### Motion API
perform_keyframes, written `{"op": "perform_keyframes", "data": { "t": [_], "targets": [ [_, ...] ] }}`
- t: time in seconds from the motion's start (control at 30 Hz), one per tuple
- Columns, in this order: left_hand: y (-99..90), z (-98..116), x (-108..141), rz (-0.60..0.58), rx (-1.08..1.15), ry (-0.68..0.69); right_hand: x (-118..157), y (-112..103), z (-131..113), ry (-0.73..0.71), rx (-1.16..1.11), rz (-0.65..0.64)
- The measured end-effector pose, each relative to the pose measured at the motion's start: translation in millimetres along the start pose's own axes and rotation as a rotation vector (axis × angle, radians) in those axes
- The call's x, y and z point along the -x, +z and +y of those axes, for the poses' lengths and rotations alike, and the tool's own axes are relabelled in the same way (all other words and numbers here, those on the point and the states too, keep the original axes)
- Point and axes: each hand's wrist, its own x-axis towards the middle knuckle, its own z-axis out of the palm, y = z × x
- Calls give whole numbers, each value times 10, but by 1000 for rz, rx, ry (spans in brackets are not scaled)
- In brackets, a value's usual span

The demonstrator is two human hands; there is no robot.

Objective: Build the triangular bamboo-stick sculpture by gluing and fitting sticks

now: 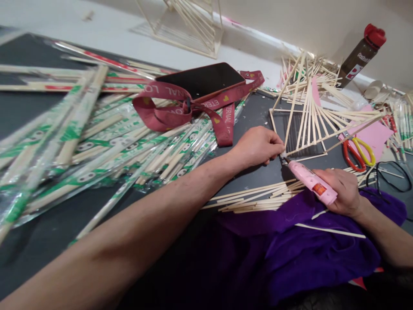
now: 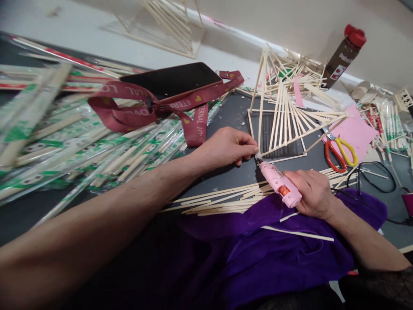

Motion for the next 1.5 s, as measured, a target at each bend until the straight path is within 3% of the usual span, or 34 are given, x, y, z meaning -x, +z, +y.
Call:
{"op": "perform_keyframes", "data": {
  "t": [0.47,1.5],
  "targets": [
    [-6,28,8,11,-55,5,-12,2,-2,7,30,-70],
    [89,83,-29,47,122,18,-24,-33,-21,-41,-19,50]
  ]
}}
